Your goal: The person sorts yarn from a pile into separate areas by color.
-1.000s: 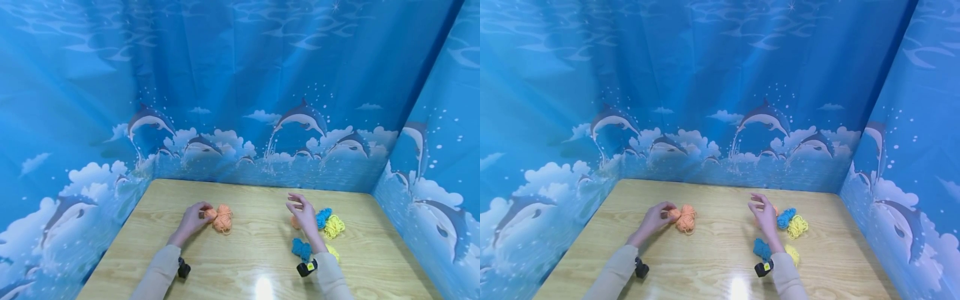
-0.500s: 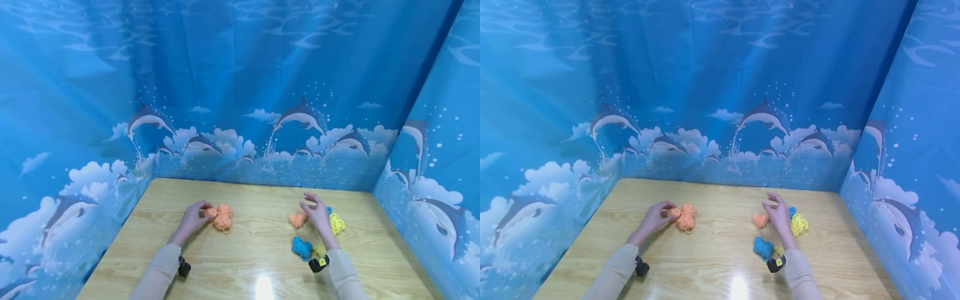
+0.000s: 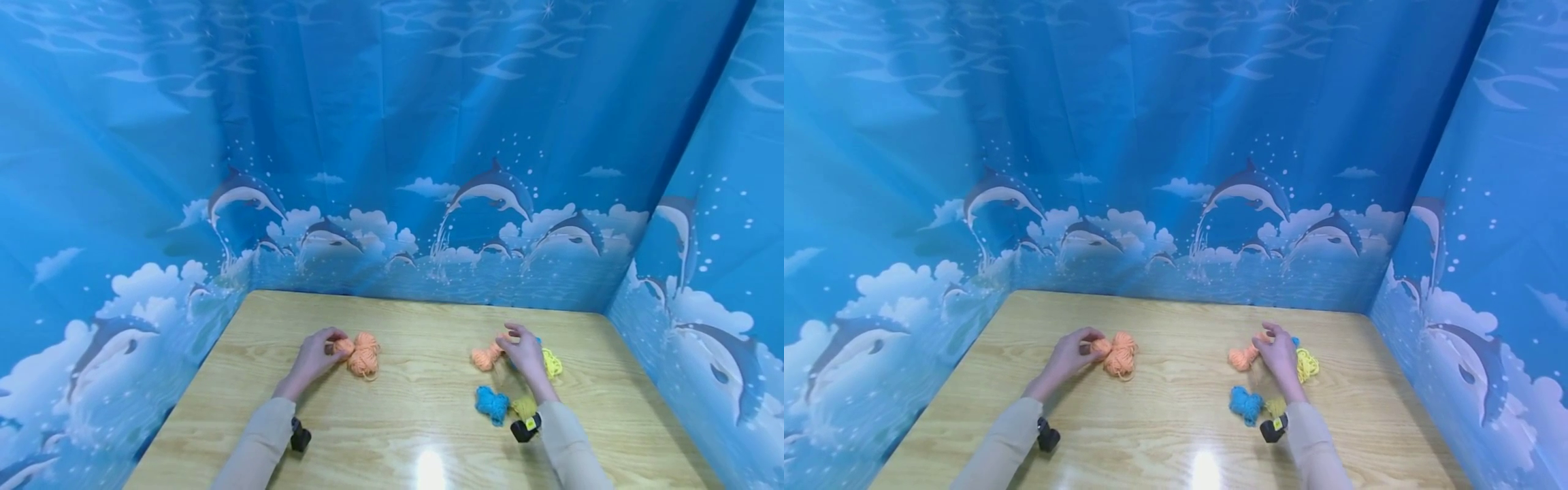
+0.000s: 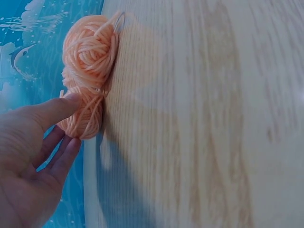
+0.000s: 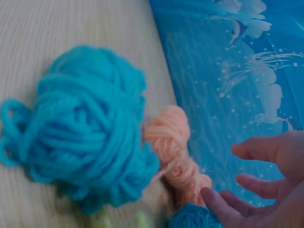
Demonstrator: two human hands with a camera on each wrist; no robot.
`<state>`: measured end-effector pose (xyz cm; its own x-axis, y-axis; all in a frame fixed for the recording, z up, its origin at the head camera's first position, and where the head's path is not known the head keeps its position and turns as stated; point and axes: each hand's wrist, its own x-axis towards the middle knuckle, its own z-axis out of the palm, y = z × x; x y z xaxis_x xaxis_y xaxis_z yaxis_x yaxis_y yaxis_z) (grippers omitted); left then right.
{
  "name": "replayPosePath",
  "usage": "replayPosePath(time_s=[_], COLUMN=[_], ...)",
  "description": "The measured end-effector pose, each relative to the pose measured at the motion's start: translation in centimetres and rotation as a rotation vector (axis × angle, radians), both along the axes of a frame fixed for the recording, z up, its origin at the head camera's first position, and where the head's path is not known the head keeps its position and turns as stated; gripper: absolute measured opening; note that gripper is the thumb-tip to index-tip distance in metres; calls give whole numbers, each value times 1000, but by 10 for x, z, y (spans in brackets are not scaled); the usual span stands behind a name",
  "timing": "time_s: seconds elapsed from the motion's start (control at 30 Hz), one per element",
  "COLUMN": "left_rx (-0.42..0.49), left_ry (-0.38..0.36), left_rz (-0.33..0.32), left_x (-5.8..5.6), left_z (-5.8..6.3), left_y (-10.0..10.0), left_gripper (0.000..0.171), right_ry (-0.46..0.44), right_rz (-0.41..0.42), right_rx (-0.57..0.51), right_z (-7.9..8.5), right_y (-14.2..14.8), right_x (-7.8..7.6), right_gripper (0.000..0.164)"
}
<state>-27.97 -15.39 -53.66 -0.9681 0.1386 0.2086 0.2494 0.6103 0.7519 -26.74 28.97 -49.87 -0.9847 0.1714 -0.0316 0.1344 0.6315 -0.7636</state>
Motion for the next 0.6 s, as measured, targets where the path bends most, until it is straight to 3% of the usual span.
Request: replayPosePath(time_s=[0.27,0.6], left_rx=[5,10], left_ry=[-3,20], left_rz=[-6,-25], left_x=[1,3], left_z=[1,1], left_y=[0,0], left_gripper=[25,25], right_ry=[-70,-57], right_rz=[35,111], right_rx=[64,107], right_z=[-2,-10], right_y=[-3,-12], right_x=[-7,-15], right_gripper=[60,59])
